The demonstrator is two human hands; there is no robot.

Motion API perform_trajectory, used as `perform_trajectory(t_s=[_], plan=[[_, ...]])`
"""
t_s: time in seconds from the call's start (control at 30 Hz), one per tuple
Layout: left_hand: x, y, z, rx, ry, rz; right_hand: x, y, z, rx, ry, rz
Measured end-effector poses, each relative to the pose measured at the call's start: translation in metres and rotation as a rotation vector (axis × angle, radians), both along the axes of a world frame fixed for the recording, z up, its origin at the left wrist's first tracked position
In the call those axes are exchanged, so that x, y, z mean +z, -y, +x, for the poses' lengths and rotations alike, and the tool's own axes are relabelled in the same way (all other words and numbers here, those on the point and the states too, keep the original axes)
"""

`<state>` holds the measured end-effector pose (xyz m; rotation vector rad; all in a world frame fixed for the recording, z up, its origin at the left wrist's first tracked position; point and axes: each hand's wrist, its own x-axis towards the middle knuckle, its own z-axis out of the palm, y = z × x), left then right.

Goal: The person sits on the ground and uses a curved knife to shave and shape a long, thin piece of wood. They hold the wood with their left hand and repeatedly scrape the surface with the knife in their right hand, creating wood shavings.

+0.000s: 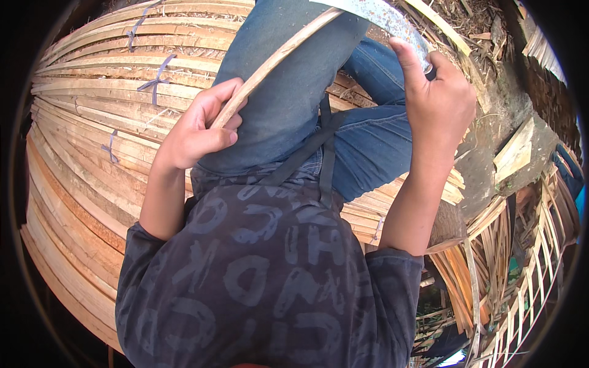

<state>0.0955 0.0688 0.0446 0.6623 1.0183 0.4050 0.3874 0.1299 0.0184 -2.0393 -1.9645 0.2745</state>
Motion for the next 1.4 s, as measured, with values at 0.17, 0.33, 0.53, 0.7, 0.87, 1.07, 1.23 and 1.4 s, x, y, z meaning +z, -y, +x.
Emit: perform_trajectory(t_s=[0.17,0.33,0.53,0.7,0.87,1.07,1.23,1.4], plan=[[-0.006,0.000,-0.003,0.009,0.007,0.017,0.008,0.018,-0.014,0.028,-0.146,-0.060],[-0.002,0.001,0.002,0.026,-0.049,0.043,0.018,0.040,-0.056,0.226,-0.133,-0.102],[0.004,0.007,0.001,0.031,-0.118,0.082,0.015,0.022,-0.034,0.265,0.081,0.032],[-0.001,0.006,0.000,0.030,-0.099,0.113,0.005,0.000,0.022,-0.132,0.101,-0.025],[-0.001,0.001,0.000,0.035,-0.078,0.055,0.017,0.027,-0.002,-0.007,-0.162,-0.100],[0.002,0.005,0.008,0.065,-0.172,0.129,0.025,0.039,-0.050,0.274,-0.047,-0.121],[0.001,0.007,0.009,0.019,-0.280,0.267,0.024,0.024,-0.036,0.277,0.119,-0.054],[0.003,0.004,0.007,0.007,-0.227,0.214,0.013,0.006,0.002,0.029,0.116,-0.084]])
